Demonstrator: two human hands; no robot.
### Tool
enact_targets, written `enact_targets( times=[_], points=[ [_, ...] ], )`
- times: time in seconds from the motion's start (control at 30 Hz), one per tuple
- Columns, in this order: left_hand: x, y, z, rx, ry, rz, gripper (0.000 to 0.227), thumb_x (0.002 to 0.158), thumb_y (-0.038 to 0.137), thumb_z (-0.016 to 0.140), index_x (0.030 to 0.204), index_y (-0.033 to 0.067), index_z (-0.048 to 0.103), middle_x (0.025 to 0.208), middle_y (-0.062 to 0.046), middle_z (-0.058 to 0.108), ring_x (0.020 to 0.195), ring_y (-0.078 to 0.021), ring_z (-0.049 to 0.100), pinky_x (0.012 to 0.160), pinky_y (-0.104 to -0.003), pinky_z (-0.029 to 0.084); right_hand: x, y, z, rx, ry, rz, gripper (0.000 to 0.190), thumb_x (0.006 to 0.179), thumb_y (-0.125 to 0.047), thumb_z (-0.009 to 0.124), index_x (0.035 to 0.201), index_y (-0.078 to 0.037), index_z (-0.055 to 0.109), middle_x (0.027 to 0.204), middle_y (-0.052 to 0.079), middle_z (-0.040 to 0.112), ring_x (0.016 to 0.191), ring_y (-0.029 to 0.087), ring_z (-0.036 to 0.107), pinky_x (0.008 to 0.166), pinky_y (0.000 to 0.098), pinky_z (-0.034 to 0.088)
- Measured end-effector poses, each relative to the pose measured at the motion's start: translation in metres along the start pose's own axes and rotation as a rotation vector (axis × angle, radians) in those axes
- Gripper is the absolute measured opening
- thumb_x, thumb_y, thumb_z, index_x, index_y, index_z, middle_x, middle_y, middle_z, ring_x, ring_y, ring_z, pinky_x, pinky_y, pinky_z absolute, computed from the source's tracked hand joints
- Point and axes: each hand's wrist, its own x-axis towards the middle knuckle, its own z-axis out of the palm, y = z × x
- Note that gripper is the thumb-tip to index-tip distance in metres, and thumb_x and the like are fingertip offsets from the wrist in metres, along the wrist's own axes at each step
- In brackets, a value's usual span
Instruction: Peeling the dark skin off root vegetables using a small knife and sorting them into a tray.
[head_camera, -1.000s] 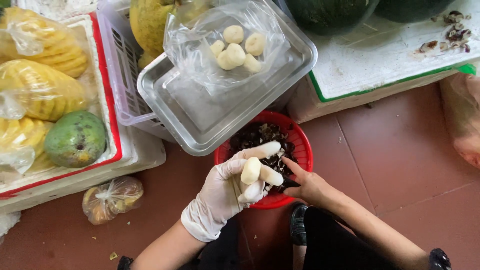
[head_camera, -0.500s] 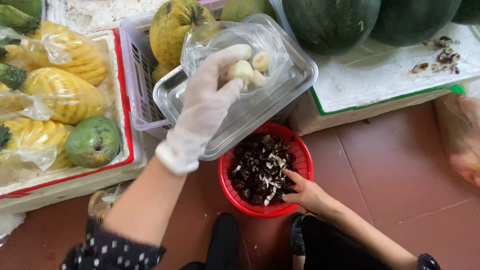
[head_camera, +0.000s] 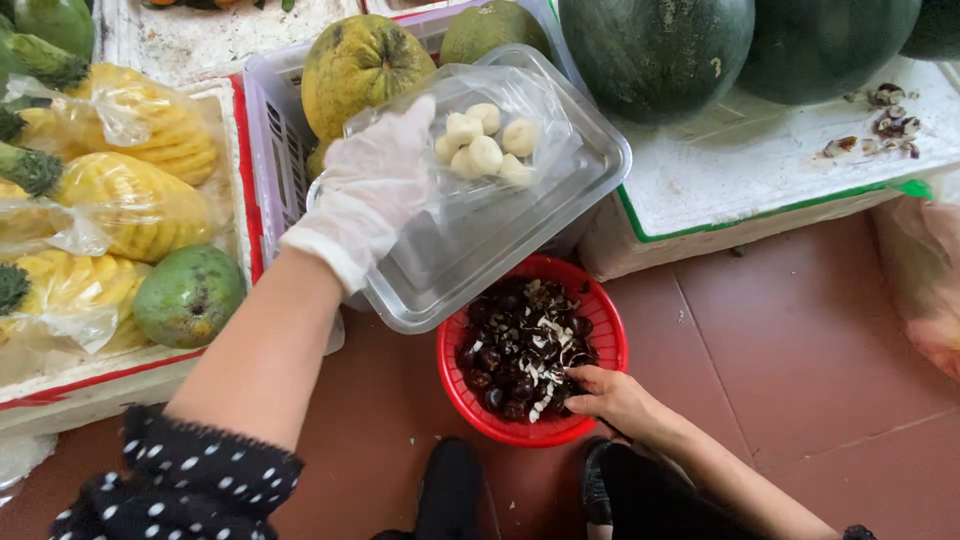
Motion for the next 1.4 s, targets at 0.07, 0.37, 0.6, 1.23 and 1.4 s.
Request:
enact_targets(
  times=[0.07,0.37,0.6,1.23,1.4],
  points=[
    [-0.011,0.002,-0.013,0.257,-0.336,-0.204,0.035,0.099,-0.006,0.036,0.119,0.0165,0.053,0.094,-0.007,0.069,0.083,-0.0306,0.066,0.086,-0.052,0.046,0.013,0.018,-0.005,0.058,-0.153,-0.149,0.066,0.094,-0.017,0.068,0.157,-0.011,0.047,0.065,0.01,0.06,0.033,0.014,0.049,0.025,0.0259,0.036],
    [-0.161,0.036,-0.035,-1.05,0.003,0.049,0.025,0.101,0.02,0.061,0.111,0.0037,0.077,0.088,-0.001,0.076,0.061,-0.0053,0.06,0.058,-0.021,0.053,-0.022,-0.023,-0.005,0.074,-0.122,-0.215,0.065,0.104,-0.025,0.049,0.167,-0.035,0.034,0.076,0.008,0.059,0.041,0.015,0.046,0.033,0.0276,0.035],
    [-0.2,0.004,0.116,-0.421,-0.757,-0.385,0.024,0.088,0.051,0.065,0.106,0.045,0.08,0.111,0.011,0.08,0.115,-0.0149,0.073,0.098,-0.031,0.056,0.011,0.014,-0.004,0.268,-0.075,-0.257,0.057,0.101,-0.025,0.065,0.152,-0.005,0.053,0.067,0.024,0.06,0.032,0.021,0.046,0.024,0.0309,0.034],
    [-0.207,-0.016,0.301,-0.137,-0.663,-0.207,0.029,0.096,0.031,0.049,0.103,0.0234,0.076,0.11,-0.006,0.078,0.111,-0.0277,0.073,0.098,-0.041,0.058,0.041,0.042,0.016,0.195,-0.109,-0.14,0.073,0.098,-0.023,0.066,0.162,-0.014,0.033,0.066,0.025,0.062,0.032,0.025,0.055,0.019,0.0321,0.04],
    [-0.186,0.025,0.271,-0.226,-0.753,-0.229,0.041,0.097,0.046,0.055,0.112,0.0127,0.072,0.119,-0.014,0.075,0.118,-0.0334,0.07,0.1,-0.048,0.056,0.015,0.029,-0.003,0.338,0.002,-0.109,0.07,0.098,-0.02,0.065,0.161,-0.013,0.035,0.065,0.026,0.06,0.031,0.026,0.053,0.02,0.0321,0.036]
  ],
)
